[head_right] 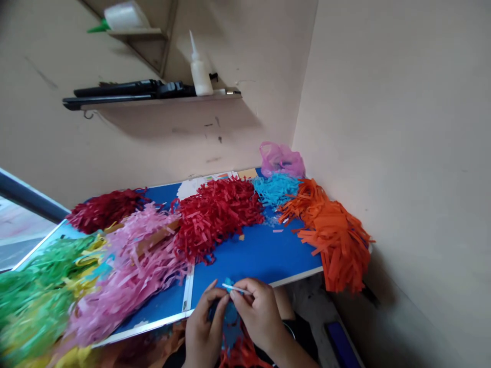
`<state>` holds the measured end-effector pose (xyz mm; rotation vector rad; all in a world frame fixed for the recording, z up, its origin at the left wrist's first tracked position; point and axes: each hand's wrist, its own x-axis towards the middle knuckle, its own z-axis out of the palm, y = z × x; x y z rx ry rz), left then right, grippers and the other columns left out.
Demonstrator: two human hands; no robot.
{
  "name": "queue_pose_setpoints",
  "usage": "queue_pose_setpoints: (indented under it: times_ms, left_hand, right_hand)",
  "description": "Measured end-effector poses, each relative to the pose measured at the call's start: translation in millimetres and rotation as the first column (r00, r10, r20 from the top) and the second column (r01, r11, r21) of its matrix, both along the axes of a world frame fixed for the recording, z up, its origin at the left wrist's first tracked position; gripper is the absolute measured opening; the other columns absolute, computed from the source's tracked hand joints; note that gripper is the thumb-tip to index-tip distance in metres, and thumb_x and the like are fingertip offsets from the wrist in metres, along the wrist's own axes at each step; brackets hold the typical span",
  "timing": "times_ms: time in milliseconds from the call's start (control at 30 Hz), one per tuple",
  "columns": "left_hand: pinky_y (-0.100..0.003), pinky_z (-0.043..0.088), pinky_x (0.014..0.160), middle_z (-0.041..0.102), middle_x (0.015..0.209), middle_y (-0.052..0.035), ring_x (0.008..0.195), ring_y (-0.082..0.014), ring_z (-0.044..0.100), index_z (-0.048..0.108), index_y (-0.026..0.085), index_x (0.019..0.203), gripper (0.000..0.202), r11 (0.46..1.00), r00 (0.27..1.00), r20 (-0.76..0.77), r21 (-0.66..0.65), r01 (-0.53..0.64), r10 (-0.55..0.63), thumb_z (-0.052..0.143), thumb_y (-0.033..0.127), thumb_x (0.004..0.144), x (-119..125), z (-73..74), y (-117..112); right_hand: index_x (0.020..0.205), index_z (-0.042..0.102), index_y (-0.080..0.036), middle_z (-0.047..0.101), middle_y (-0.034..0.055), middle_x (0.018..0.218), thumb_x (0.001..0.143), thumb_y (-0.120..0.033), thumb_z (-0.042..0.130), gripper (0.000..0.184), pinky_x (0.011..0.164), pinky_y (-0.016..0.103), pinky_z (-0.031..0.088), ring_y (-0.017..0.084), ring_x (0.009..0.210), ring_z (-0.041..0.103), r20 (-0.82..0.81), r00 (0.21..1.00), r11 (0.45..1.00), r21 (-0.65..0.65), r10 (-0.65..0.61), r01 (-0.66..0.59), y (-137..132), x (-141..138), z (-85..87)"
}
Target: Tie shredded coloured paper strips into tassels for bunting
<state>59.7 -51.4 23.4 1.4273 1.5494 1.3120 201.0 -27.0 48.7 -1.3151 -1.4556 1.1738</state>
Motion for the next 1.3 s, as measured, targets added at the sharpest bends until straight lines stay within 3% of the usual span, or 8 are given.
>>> queue_pose_setpoints:
  times_ms: [133,267,467,833,933,1067,1167,1300]
  left_hand:
    - [-0.031,0.053,0.071,0.073,0.081,-0.0061,0.077,-0.0227,0.068,0.066,0.02,0.083,0.027,0.987,0.985,0.17,-0.148,0.057,-0.031,0.061,0.046,0.084,-1.6,4.7,-3.0]
    - [-0.039,0.052,0.086,0.076,0.089,-0.0077,0.094,-0.0285,0.069,0.071,0.022,0.085,0.029,0.988,0.997,0.069,-0.154,0.026,-0.016,0.061,0.048,0.082,-6.2,0.5,-1.5]
    - [-0.054,0.044,0.103,0.078,0.098,-0.0047,0.116,-0.0342,0.062,0.076,0.028,0.089,0.023,0.993,0.992,-0.122,-0.117,0.025,-0.04,0.064,0.045,0.078,-15.1,-10.5,2.7]
    - [-0.038,0.058,0.084,0.076,0.097,-0.0079,0.102,-0.0272,0.07,0.069,0.022,0.104,0.023,0.981,0.891,-0.446,0.196,0.004,0.085,0.056,0.033,0.089,-8.6,-36.1,-2.3]
    - [-0.033,0.058,0.074,0.075,0.089,-0.0073,0.084,-0.0228,0.072,0.068,0.021,0.097,0.017,0.989,0.928,-0.371,0.147,0.035,0.022,0.058,0.03,0.087,-4.5,-29.8,-3.6]
    - [-0.037,0.051,0.091,0.074,0.088,-0.0063,0.09,-0.0239,0.07,0.071,0.022,0.087,0.013,0.982,0.98,-0.166,0.173,-0.082,0.111,0.065,0.032,0.081,3.4,-19.2,-8.8]
    - [-0.032,0.052,0.083,0.074,0.085,-0.0058,0.084,-0.023,0.068,0.074,0.021,0.083,0.02,0.996,0.99,0.128,-0.07,-0.053,0.062,0.073,0.039,0.075,4.8,-13.3,-10.4]
    - [-0.026,0.052,0.067,0.074,0.075,-0.0032,0.069,-0.0177,0.067,0.073,0.018,0.083,0.036,0.876,0.751,0.629,-0.458,0.149,0.202,0.087,0.04,0.058,-0.3,-8.9,-4.3]
  right_hand:
    - [0.078,0.066,-0.016,0.065,0.0029,0.07,0.08,-0.042,0.061,0.027,0.062,0.025,0.043,0.016,0.066,0.056,-0.191,0.975,0.984,-0.116,0.114,-0.138,0.8,0.6,-0.7]
    - [0.079,0.066,-0.015,0.06,-0.0005,0.066,0.078,-0.047,0.064,0.032,0.059,0.023,0.039,0.013,0.062,0.05,-0.289,0.95,0.966,-0.191,0.117,-0.177,3.9,-0.3,-3.2]
    - [0.079,0.067,-0.016,0.062,0.0004,0.066,0.086,-0.041,0.055,0.029,0.056,0.022,0.038,0.014,0.061,0.052,0.006,0.997,0.996,-0.053,0.079,-0.078,-0.2,0.0,-5.7]
    - [0.069,0.063,-0.018,0.059,0.0007,0.057,0.081,-0.025,0.052,0.018,0.051,0.022,0.036,0.014,0.052,0.052,0.292,0.944,0.95,0.307,-0.152,0.058,-6.8,-11.7,-36.0]
    - [0.07,0.064,-0.018,0.059,0.0004,0.057,0.08,-0.025,0.052,0.017,0.051,0.022,0.037,0.014,0.052,0.052,0.239,0.958,0.951,0.297,-0.159,0.083,-8.1,-10.3,-34.0]
    - [0.071,0.063,-0.018,0.057,-0.0012,0.055,0.077,-0.028,0.052,0.016,0.047,0.021,0.036,0.013,0.05,0.049,0.072,0.994,0.993,0.087,-0.085,0.078,-3.7,-8.0,-27.4]
    - [0.072,0.062,-0.017,0.06,-0.0012,0.058,0.075,-0.031,0.055,0.016,0.048,0.021,0.039,0.014,0.052,0.052,-0.037,0.998,0.997,-0.059,-0.052,0.05,1.7,-5.9,-26.2]
    - [0.083,0.065,-0.017,0.065,-0.0004,0.064,0.082,-0.037,0.057,0.021,0.054,0.022,0.042,0.015,0.057,0.057,-0.095,0.995,0.994,-0.109,0.013,-0.024,-0.3,-0.1,-21.1]
